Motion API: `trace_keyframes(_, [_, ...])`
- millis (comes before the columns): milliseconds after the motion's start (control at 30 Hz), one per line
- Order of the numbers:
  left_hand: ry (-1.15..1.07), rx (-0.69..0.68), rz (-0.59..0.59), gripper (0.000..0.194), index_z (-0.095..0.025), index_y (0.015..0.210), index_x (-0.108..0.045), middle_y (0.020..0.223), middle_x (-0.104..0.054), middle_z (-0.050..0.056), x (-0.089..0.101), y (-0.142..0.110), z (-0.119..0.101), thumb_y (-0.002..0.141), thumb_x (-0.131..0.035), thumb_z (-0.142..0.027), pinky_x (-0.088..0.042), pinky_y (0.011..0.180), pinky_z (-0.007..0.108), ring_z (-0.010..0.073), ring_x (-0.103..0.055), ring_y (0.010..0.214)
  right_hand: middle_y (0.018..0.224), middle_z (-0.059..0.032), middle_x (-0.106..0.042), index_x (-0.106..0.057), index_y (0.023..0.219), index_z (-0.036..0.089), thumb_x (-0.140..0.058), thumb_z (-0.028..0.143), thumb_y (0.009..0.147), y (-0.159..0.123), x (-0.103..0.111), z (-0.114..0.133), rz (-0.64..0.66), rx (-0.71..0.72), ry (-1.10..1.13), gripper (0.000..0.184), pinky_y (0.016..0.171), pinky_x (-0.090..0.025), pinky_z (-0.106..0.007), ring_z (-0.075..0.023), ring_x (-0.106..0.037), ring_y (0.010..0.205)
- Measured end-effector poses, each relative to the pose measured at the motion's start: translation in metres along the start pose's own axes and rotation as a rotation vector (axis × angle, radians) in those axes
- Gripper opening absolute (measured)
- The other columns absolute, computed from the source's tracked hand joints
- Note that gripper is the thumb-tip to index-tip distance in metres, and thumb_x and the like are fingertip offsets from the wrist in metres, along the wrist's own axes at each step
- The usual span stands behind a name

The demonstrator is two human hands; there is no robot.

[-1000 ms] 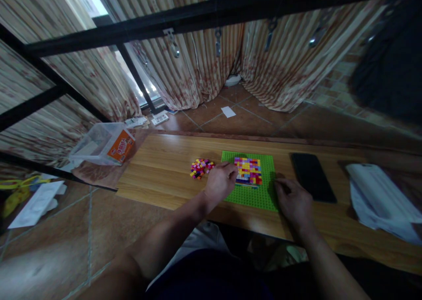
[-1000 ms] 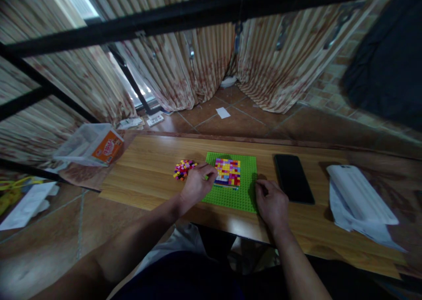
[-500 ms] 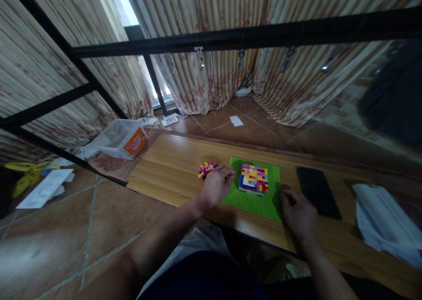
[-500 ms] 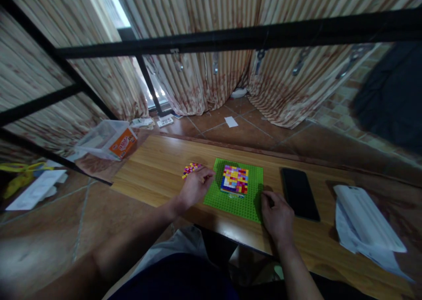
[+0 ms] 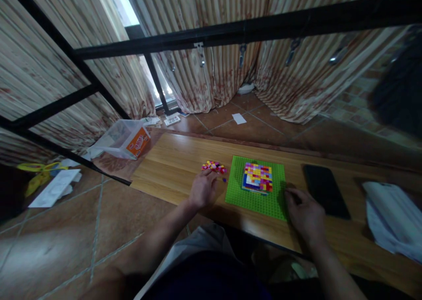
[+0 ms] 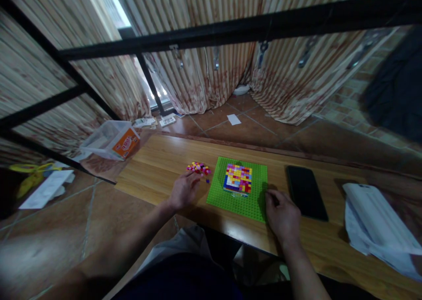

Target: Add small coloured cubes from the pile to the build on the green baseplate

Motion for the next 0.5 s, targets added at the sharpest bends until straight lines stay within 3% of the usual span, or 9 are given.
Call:
trace_keyframes(133, [0.032,-0.054,0.058,0.018,-0.019,0.096,-0.067,0.110,-0.065,0.008,-0.011,0.009,-0.020,0.087,-0.051,-0.015,-0.047,0.095,0.034,0.0206,-0.059,0.105,0.089,-0.0087,-0.071,-0.070,0.087,0.019,-0.048,0.047,0.084,0.000,-0.001,-0.002,0.008,-0.019,-0.016,0.036,0.066,-0.048,-0.030,-0.0200,-0.065,0.072])
trace_keyframes(267, [0.082,0.010,0.121,0.017,-0.018,0.085,-0.066,0.095,-0.066,0.009,-0.023,0.014,-0.018,0.088,-0.050,-0.016,-0.049,0.086,0.033,0.0201,-0.061,0.090,0.088,-0.0088,-0.071,-0.070,0.086,0.019,-0.048,0.048,0.085,0.000,0.000,-0.002,0.004,-0.026,-0.005,0.037,0.065,-0.048,-0.031,-0.0200,-0.064,0.072])
trace_keyframes(500, [-0.079,0.050,0.111,0.015,-0.019,0.092,-0.064,0.091,-0.068,0.006,-0.021,0.019,-0.026,0.089,-0.049,-0.017,-0.048,0.079,0.029,0.0184,-0.064,0.085,0.086,-0.0088,-0.071,-0.070,0.087,0.018,-0.048,0.047,0.086,0.001,0.001,0.003,0.003,-0.023,0.004,0.036,0.067,-0.048,-0.031,-0.0204,-0.064,0.072])
Point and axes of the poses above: each hand's wrist, its own y-axis towards the middle knuckle, its own x-axis out of the back of the hand, z = x × y, the point moved 10 cm from there along y, towards the middle knuckle
